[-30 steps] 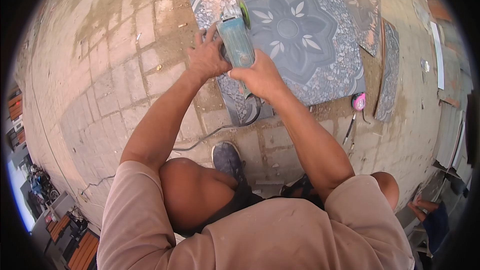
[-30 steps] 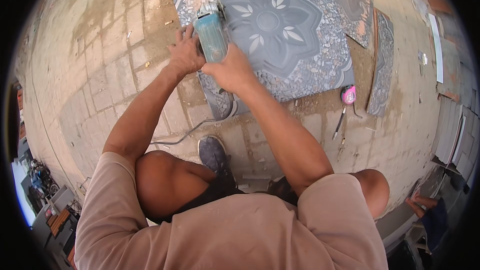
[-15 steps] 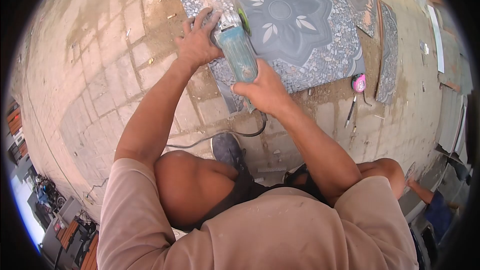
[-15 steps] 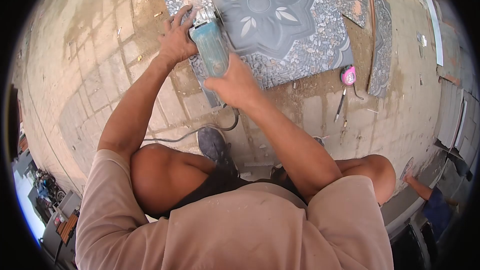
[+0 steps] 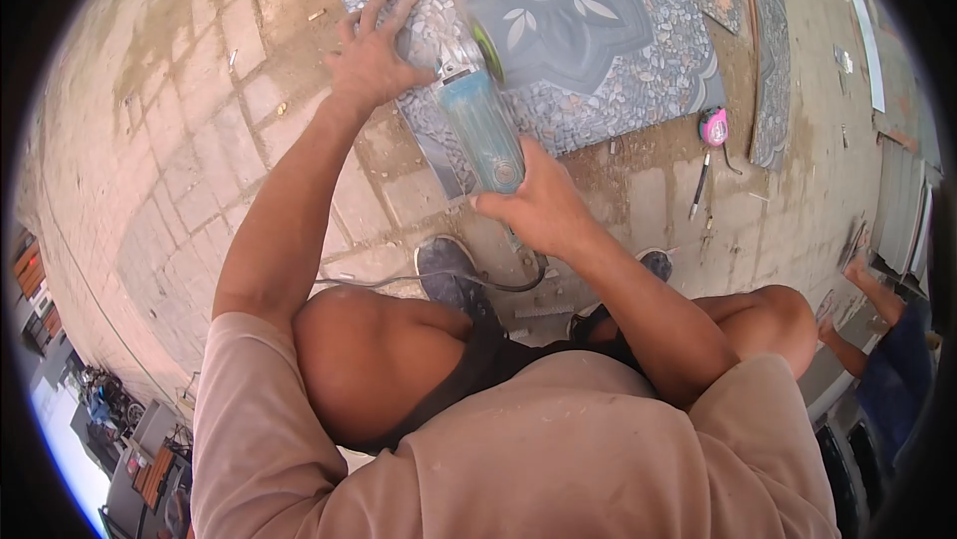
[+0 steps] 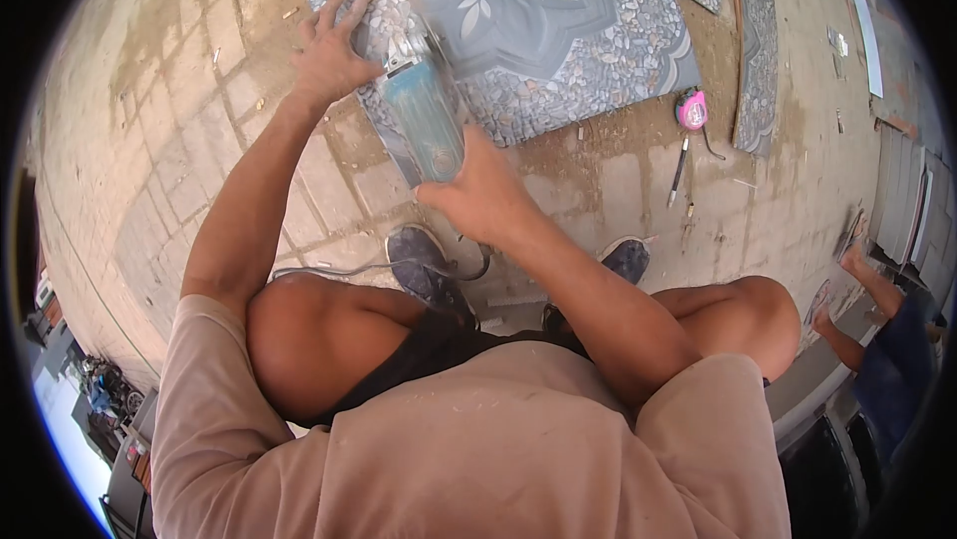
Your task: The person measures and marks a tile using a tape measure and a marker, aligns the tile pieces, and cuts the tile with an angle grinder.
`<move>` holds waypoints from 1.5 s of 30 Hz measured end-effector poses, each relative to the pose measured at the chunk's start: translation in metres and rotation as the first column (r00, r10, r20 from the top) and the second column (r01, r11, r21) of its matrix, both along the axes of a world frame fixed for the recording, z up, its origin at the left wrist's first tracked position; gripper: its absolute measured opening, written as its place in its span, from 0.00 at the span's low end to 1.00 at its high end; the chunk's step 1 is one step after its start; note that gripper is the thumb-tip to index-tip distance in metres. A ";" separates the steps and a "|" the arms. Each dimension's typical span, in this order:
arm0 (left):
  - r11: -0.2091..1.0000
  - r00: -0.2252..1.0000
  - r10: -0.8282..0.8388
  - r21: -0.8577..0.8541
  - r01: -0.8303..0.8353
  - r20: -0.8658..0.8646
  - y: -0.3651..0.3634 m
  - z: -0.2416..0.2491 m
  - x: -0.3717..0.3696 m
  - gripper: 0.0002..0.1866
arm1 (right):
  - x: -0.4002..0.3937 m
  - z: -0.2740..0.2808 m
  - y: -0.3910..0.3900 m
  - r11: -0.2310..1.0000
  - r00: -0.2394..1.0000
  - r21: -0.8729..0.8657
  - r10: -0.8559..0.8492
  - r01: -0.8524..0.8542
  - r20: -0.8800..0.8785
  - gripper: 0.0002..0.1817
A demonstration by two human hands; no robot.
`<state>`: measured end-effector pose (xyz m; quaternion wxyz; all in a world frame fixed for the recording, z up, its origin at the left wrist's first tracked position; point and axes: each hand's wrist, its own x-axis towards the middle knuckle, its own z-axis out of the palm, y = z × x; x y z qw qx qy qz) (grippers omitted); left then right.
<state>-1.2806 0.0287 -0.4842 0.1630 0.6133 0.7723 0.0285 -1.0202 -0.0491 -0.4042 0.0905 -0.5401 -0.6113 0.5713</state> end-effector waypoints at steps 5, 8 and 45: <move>1.000 1.000 -0.025 0.014 0.025 0.004 -0.001 -0.006 -0.003 0.62 | 0.015 0.007 -0.018 0.997 1.000 -0.072 -0.001 0.001 -0.005 0.37; 0.999 0.999 -0.031 0.042 0.032 -0.022 -0.002 -0.009 -0.003 0.64 | 0.024 0.012 -0.027 0.986 1.000 -0.164 0.000 0.003 0.020 0.37; 0.997 0.998 -0.039 0.072 0.042 -0.045 -0.002 -0.017 -0.005 0.65 | 0.072 0.031 -0.091 0.966 0.990 -0.257 0.031 0.005 0.137 0.39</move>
